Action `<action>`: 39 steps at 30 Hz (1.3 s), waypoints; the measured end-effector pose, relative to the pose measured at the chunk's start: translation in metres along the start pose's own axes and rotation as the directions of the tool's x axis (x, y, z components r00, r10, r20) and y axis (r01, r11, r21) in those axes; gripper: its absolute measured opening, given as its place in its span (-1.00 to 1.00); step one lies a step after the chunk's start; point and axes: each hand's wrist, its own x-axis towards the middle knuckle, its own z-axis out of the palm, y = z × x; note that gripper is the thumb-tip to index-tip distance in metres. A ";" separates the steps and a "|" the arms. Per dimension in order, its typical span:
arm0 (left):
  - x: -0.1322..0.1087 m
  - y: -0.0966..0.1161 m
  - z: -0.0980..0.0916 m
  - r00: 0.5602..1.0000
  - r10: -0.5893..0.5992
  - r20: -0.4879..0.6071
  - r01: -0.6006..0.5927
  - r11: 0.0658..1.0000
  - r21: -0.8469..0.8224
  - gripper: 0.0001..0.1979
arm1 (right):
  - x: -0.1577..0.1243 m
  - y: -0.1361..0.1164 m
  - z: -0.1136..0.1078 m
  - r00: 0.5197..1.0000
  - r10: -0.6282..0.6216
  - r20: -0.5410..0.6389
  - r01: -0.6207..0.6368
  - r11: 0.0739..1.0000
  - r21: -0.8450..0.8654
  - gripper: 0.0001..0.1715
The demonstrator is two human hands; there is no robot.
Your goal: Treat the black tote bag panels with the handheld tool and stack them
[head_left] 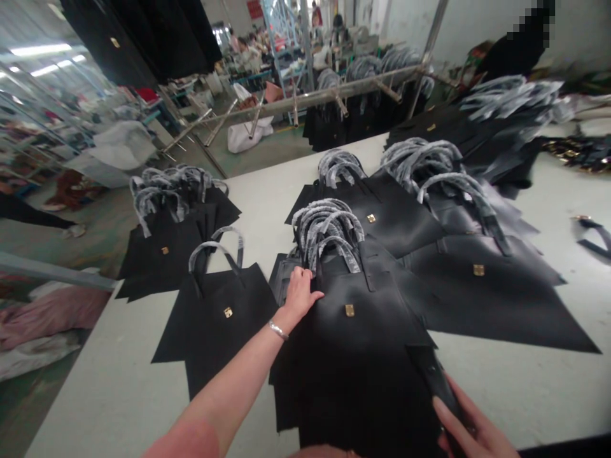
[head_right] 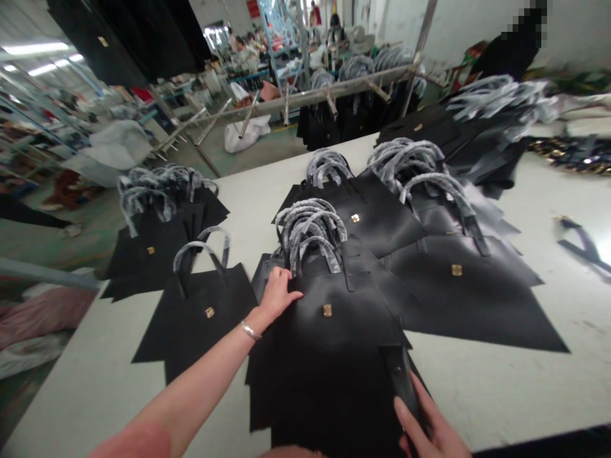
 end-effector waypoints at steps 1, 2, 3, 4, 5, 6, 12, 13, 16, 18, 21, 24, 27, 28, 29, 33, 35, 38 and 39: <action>-0.004 0.001 0.002 1.000 0.001 0.008 0.000 0.999 -0.046 -0.69 | 0.001 -0.002 0.001 1.000 -0.017 0.021 0.018 1.000 -0.024 0.09; -0.008 0.001 0.005 1.000 -0.004 0.015 0.005 0.996 -0.086 -0.79 | 0.003 -0.004 0.003 0.998 -0.035 0.042 0.037 0.998 -0.051 0.07; -0.011 0.000 0.008 1.000 -0.014 0.022 0.016 0.993 -0.118 -0.87 | 0.004 -0.008 0.005 0.996 -0.051 0.067 0.056 0.995 -0.081 0.05; -0.014 -0.001 0.012 0.999 -0.028 0.029 0.032 0.987 -0.156 -0.91 | 0.006 -0.013 0.008 0.993 -0.064 0.094 0.074 0.991 -0.108 0.04; -0.017 -0.004 0.016 0.998 -0.045 0.038 0.051 0.979 -0.198 -0.90 | 0.008 -0.019 0.012 0.990 -0.080 0.119 0.096 0.986 -0.135 0.03; -0.019 -0.006 0.020 0.997 -0.062 0.051 0.072 0.968 -0.242 -0.88 | 0.010 -0.026 0.017 0.985 -0.098 0.142 0.120 0.980 -0.157 0.02; -0.024 -0.018 0.025 0.973 -0.084 0.217 0.185 0.845 -0.501 -0.74 | 0.023 -0.079 0.059 0.934 -0.194 0.302 0.259 0.946 -0.196 -0.11; -0.025 -0.019 0.025 0.967 -0.081 0.241 0.202 0.820 -0.536 -0.71 | 0.026 -0.087 0.066 0.923 -0.199 0.329 0.271 0.943 -0.191 -0.12; -0.027 -0.018 0.024 0.953 -0.065 0.297 0.245 0.741 -0.625 -0.64 | 0.034 -0.109 0.090 0.902 -0.190 0.386 0.278 0.943 -0.184 -0.14; -0.028 -0.017 0.023 0.943 -0.048 0.331 0.270 0.691 -0.670 -0.63 | 0.040 -0.122 0.105 0.889 -0.177 0.422 0.274 0.945 -0.180 -0.17; -0.028 -0.016 0.023 0.922 -0.029 0.385 0.318 0.624 -0.714 -0.60 | 0.046 -0.143 0.122 0.882 -0.203 0.425 0.291 0.944 -0.153 -0.20; -0.028 -0.017 0.023 0.909 -0.044 0.414 0.364 0.568 -0.739 -0.58 | 0.045 -0.157 0.127 0.907 -0.244 0.342 0.311 0.937 -0.157 -0.20; -0.027 -0.019 0.025 0.914 -0.074 0.399 0.373 0.537 -0.757 -0.63 | 0.040 -0.156 0.122 0.915 -0.179 0.362 0.261 0.946 -0.191 -0.17; -0.027 -0.020 0.026 0.917 -0.079 0.392 0.372 0.531 -0.762 -0.65 | 0.039 -0.152 0.120 0.908 -0.142 0.394 0.236 0.951 -0.201 -0.15; -0.027 -0.020 0.027 0.918 -0.081 0.388 0.370 0.526 -0.766 -0.66 | 0.038 -0.149 0.119 0.899 -0.110 0.425 0.218 0.952 -0.215 -0.14; -0.030 -0.021 0.032 0.913 -0.077 0.400 0.382 0.507 -0.773 -0.64 | 0.039 -0.147 0.120 0.917 -0.155 0.368 0.252 0.939 -0.233 -0.12; -0.031 -0.020 0.032 0.918 -0.075 0.389 0.372 0.503 -0.780 -0.62 | 0.040 -0.152 0.121 0.939 -0.208 0.273 0.272 0.936 -0.225 -0.11; -0.031 -0.016 0.028 0.928 -0.053 0.369 0.346 0.496 -0.797 -0.62 | 0.039 -0.159 0.121 0.931 -0.163 0.326 0.247 0.941 -0.234 -0.12; -0.032 -0.015 0.026 0.927 -0.039 0.373 0.344 0.489 -0.802 -0.61 | 0.038 -0.160 0.121 0.918 -0.134 0.373 0.236 0.941 -0.243 -0.13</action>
